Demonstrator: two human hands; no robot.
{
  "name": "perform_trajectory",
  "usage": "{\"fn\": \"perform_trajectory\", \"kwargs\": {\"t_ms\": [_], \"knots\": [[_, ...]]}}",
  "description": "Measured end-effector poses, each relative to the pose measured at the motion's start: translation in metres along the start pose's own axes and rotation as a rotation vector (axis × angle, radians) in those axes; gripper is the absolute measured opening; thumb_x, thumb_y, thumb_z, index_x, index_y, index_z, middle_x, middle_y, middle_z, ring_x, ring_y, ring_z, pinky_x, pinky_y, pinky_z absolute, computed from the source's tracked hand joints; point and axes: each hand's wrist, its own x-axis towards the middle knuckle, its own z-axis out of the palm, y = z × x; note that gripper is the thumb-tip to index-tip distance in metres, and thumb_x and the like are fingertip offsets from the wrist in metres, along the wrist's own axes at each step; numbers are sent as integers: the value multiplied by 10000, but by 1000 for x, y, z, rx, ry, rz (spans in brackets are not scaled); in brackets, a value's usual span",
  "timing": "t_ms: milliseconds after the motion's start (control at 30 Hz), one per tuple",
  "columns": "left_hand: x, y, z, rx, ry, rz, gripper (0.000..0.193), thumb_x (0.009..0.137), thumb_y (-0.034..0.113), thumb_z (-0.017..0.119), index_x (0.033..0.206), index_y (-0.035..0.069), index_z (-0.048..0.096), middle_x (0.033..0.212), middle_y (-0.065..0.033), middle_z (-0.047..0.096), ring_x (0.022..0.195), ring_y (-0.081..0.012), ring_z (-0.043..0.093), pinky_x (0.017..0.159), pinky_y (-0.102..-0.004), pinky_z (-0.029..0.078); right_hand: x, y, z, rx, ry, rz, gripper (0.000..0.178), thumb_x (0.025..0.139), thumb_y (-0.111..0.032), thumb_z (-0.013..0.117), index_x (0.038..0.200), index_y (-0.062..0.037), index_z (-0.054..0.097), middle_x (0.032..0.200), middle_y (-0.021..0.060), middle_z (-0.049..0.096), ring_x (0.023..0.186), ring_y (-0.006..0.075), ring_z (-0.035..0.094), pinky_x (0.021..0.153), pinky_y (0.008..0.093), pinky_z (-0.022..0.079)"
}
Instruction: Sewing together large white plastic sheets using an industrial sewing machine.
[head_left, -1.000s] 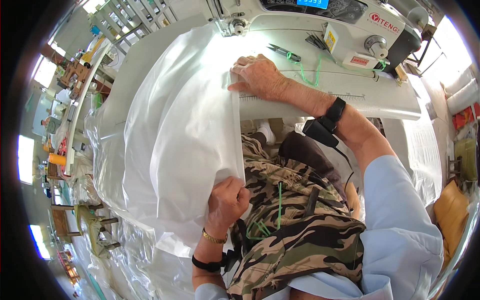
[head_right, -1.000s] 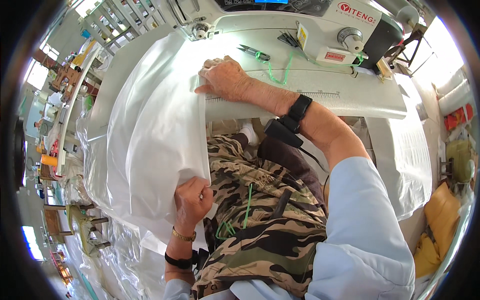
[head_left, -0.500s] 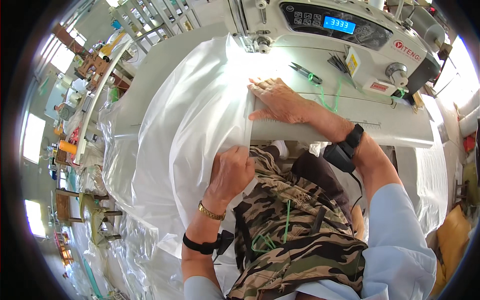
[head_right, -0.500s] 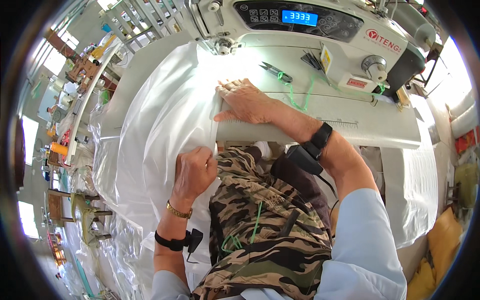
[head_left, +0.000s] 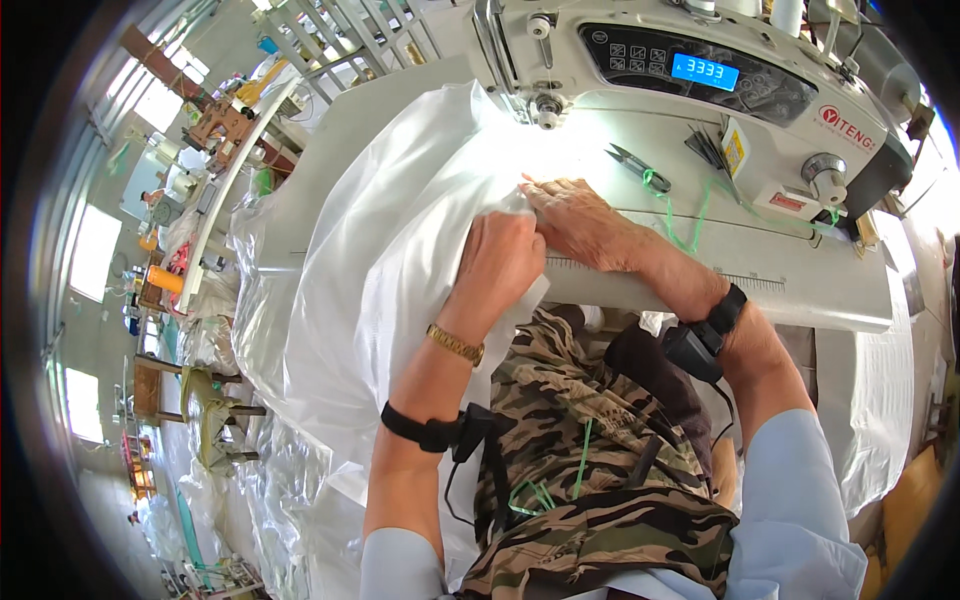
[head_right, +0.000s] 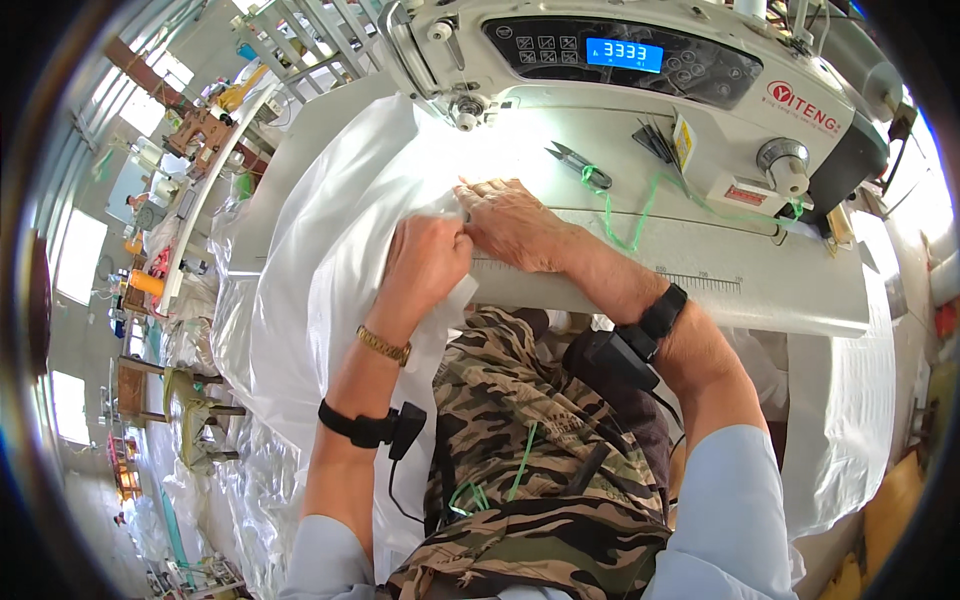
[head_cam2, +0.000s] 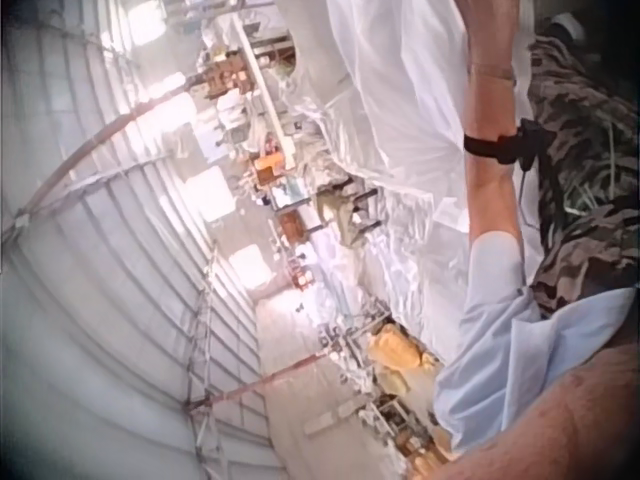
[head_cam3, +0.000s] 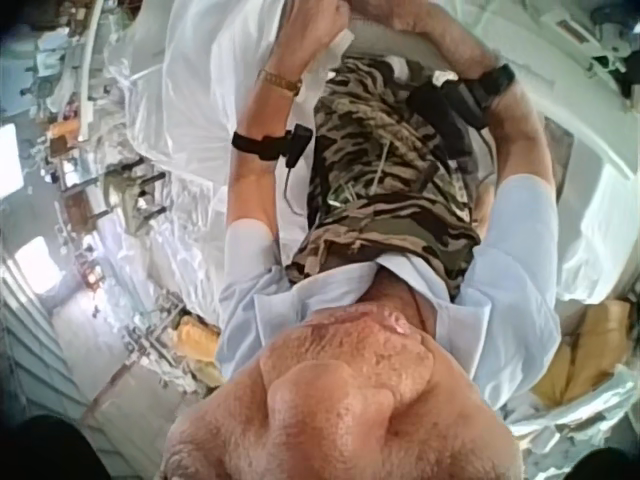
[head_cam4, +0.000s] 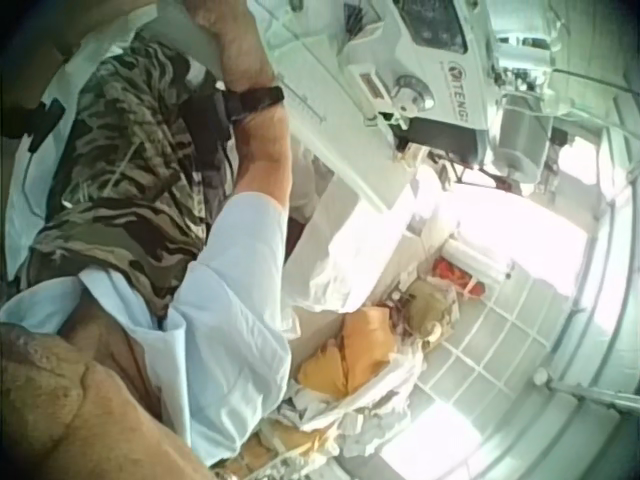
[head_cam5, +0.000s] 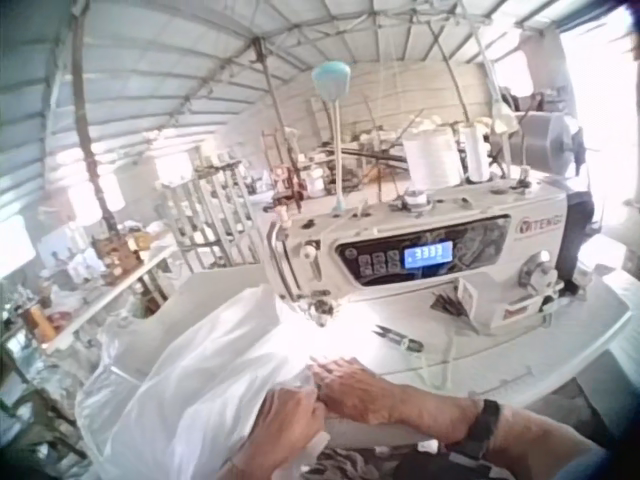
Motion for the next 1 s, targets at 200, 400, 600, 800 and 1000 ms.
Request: {"fn": "perform_trajectory", "kwargs": {"t_ms": [200, 400, 600, 800, 1000], "knots": [[26, -8, 7, -57, 114, -102, 214, 787, 100, 528, 688, -41, 654, 741, -274, 624, 735, -427, 628, 749, -485, 505, 5, -1, 5, 41, 110, -50, 563, 876, -181, 557, 1332, 123, 426, 1185, 265, 579, 1148, 388, 535, 977, 460, 399], [-25, 23, -1, -272, 103, -124, 383, 941, 277, 568, 1209, 3, 561, 1094, -217, 596, 1001, -380, 585, 869, -454, 458, -8, 7, 16, 58, 144, 65, 513, 878, -119, 524, 1329, 111, 440, 1300, 285, 528, 1241, 378, 487, 1043, 450, 372], [-193, 46, 27, -299, 243, -32, 597, 870, 180, 684, 1356, -32, 408, 1383, -283, 402, 1267, -461, 402, 1056, -497, 338, -4, 2, 17, 98, 180, 31, 549, 873, -91, 529, 1375, 81, 388, 1397, 262, 451, 1337, 372, 402, 1108, 434, 334], [-343, 3, 74, -46, 242, -399, 688, 792, 262, 765, 1318, -33, 434, 1342, -270, 427, 1250, -448, 395, 1041, -510, 339, -32, -15, 12, 222, 290, 159, 541, 916, -134, 561, 1381, 56, 363, 1399, 251, 441, 1305, 373, 444, 1094, 422, 362], [-347, -20, 114, -145, 119, -672, 433, 815, 313, 737, 1110, 18, 618, 1090, -168, 612, 959, -331, 608, 843, -430, 467, -40, -46, 19, 613, 558, 237, 471, 926, -295, 623, 1196, 64, 480, 1184, 251, 575, 1034, 369, 622, 869, 425, 501]]}}
